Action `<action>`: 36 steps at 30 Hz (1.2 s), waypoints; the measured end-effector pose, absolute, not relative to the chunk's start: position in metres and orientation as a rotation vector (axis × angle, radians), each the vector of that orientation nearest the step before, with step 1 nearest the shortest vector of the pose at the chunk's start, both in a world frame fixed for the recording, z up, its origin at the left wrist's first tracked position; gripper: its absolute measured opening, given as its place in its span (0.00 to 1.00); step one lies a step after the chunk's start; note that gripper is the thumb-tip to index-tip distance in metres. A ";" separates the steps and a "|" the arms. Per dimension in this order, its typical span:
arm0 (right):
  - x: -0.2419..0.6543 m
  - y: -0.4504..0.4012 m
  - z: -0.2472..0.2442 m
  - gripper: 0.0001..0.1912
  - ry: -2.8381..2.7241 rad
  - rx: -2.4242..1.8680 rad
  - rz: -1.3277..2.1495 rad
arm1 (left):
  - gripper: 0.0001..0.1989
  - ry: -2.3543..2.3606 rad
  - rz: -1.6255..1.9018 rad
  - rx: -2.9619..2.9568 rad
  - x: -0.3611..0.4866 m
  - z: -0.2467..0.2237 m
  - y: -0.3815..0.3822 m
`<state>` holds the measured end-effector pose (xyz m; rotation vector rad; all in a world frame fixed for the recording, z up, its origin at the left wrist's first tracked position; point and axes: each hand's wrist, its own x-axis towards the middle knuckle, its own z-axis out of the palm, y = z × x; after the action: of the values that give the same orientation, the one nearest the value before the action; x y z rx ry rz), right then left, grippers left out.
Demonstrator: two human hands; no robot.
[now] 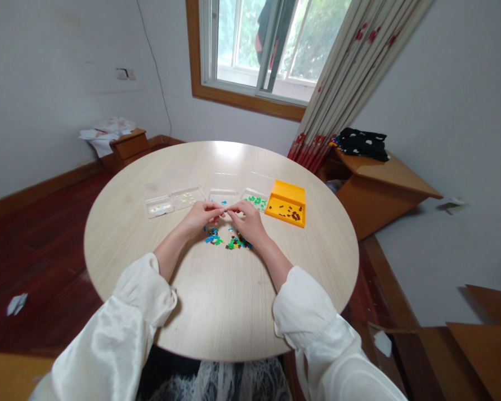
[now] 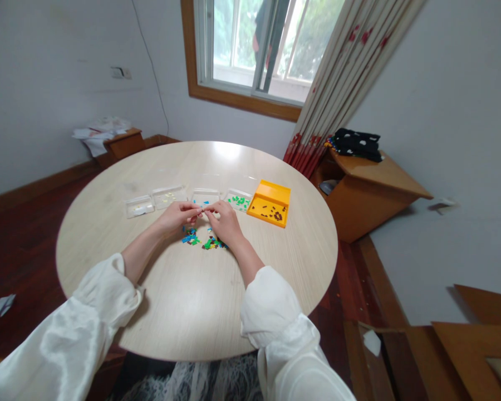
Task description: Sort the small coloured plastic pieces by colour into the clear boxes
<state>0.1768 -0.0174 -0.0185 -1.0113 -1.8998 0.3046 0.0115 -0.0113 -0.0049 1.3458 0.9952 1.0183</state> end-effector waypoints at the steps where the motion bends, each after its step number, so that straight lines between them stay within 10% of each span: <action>1: 0.177 -0.018 -0.018 0.06 -1.901 -1.016 0.307 | 0.16 0.996 1.016 1.354 0.011 -0.005 -0.011; 36: 0.245 0.003 0.001 0.06 -1.300 -1.305 0.064 | 0.18 1.103 1.156 1.215 0.011 -0.005 -0.009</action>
<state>0.2448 0.0030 0.0009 -1.3051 -1.2999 0.0639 0.0113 -0.0093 -0.0048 1.2147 1.1030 1.1564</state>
